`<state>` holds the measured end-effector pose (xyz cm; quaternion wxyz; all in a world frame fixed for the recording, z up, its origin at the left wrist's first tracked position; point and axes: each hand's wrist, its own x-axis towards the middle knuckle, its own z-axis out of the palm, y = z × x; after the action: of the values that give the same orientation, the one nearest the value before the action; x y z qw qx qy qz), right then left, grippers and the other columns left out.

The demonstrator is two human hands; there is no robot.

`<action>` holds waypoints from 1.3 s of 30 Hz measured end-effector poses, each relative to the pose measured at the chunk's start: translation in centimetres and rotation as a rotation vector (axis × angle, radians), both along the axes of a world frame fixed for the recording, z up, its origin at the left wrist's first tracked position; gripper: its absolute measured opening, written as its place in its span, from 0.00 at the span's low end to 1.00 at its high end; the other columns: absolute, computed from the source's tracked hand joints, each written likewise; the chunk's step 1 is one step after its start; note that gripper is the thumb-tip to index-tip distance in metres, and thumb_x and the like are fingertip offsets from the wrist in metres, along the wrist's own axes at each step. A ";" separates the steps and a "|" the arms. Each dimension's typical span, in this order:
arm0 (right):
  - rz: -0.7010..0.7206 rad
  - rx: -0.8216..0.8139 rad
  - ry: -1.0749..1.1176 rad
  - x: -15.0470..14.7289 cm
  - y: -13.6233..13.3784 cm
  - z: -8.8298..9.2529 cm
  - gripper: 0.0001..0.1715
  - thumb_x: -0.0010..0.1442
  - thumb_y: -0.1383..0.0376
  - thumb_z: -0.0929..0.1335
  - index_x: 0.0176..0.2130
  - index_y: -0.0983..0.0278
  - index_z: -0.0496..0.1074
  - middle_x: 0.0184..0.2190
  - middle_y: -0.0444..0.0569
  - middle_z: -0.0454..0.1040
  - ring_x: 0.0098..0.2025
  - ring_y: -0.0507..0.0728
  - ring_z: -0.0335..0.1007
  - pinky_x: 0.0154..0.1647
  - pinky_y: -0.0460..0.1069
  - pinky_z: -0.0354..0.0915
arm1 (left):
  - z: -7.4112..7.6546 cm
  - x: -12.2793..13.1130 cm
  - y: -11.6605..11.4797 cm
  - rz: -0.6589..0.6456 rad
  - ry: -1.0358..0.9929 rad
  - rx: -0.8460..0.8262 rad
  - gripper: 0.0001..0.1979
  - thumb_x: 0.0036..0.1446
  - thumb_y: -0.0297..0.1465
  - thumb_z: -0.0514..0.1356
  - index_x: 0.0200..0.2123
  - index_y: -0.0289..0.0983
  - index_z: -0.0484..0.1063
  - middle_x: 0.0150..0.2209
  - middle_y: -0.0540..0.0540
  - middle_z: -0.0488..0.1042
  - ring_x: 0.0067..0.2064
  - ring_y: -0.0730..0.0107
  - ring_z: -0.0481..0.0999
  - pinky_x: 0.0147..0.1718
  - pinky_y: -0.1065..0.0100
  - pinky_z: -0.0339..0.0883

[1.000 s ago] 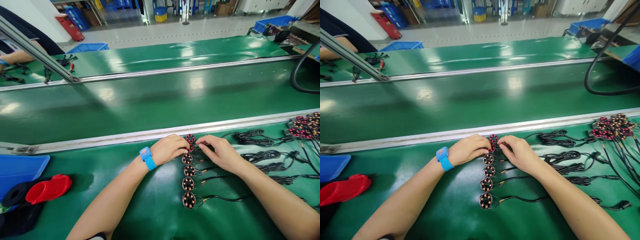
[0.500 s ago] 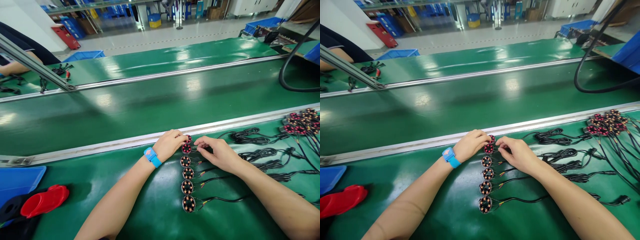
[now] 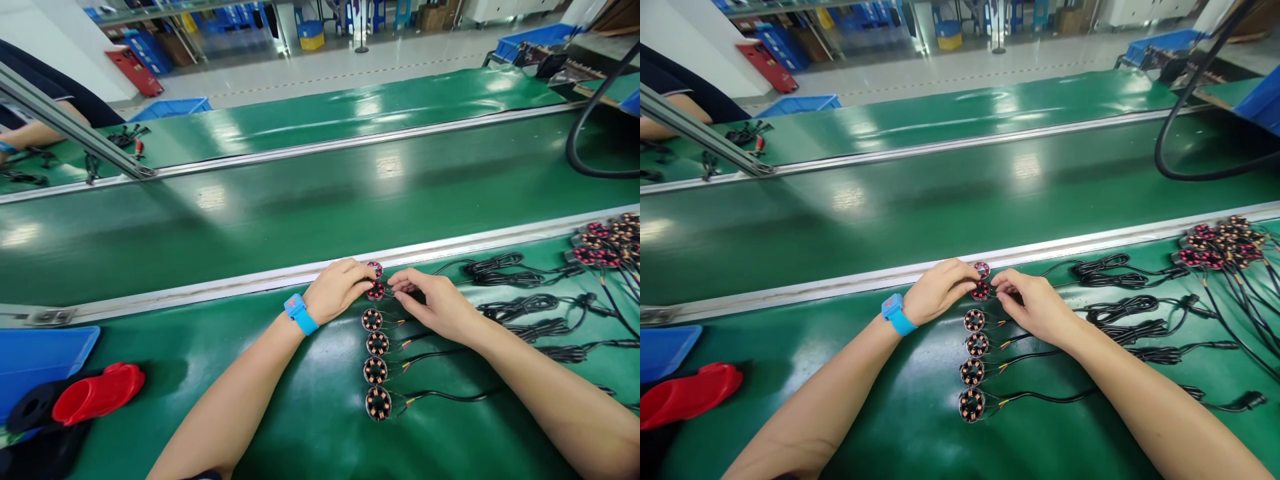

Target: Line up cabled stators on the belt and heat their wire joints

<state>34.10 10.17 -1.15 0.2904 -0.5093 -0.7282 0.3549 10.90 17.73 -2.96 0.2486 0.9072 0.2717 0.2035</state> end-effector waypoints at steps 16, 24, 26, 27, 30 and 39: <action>0.021 -0.076 -0.120 0.2 0.2 0.4 0.08 0.62 0.65 0.65 0.37 0.62 0.74 0.33 0.46 0.74 0.32 0.53 0.69 0.35 0.48 0.64 | 2.3 0.6 -1.8 -0.033 0.129 -0.037 0.08 0.68 0.33 0.55 0.44 0.37 0.71 0.43 0.46 0.76 0.45 0.62 0.74 0.47 0.60 0.64; -0.015 -0.125 -0.077 0.2 0.3 0.3 0.10 0.64 0.61 0.64 0.35 0.63 0.73 0.30 0.44 0.74 0.29 0.52 0.67 0.31 0.47 0.61 | 3.0 1.9 -1.5 -0.028 0.189 -0.056 0.07 0.67 0.31 0.56 0.39 0.38 0.73 0.39 0.46 0.75 0.42 0.63 0.71 0.46 0.61 0.63; -0.027 -0.123 -0.066 0.1 0.3 0.3 0.11 0.64 0.61 0.64 0.35 0.63 0.73 0.29 0.44 0.73 0.29 0.52 0.66 0.30 0.47 0.60 | 2.9 2.0 -1.6 -0.007 0.164 -0.069 0.06 0.66 0.31 0.57 0.38 0.38 0.73 0.39 0.47 0.75 0.42 0.63 0.71 0.45 0.62 0.63; -0.033 -0.120 -0.062 0.1 0.3 0.3 0.10 0.64 0.61 0.64 0.35 0.63 0.73 0.29 0.44 0.73 0.28 0.52 0.66 0.30 0.47 0.59 | 2.8 2.1 -1.6 0.004 0.154 -0.074 0.06 0.66 0.31 0.57 0.38 0.38 0.73 0.38 0.47 0.75 0.41 0.63 0.71 0.45 0.62 0.63; -0.040 -0.107 -0.059 0.0 0.3 0.2 0.10 0.63 0.62 0.64 0.34 0.63 0.73 0.29 0.44 0.73 0.28 0.51 0.65 0.30 0.46 0.59 | 2.6 2.3 -1.8 0.044 0.155 -0.089 0.06 0.66 0.32 0.57 0.38 0.38 0.73 0.38 0.48 0.75 0.42 0.63 0.71 0.45 0.61 0.63; -0.043 -0.069 -0.086 -0.1 0.2 0.0 0.09 0.63 0.63 0.64 0.34 0.62 0.72 0.29 0.44 0.73 0.28 0.52 0.66 0.30 0.47 0.60 | 2.9 2.9 -2.4 0.159 0.167 -0.028 0.05 0.61 0.34 0.64 0.34 0.39 0.75 0.36 0.49 0.76 0.42 0.62 0.72 0.44 0.60 0.61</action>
<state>33.97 10.39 -1.15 0.2487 -0.5492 -0.7162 0.3514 13.77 15.34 -0.07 0.2209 0.8930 0.3652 0.1426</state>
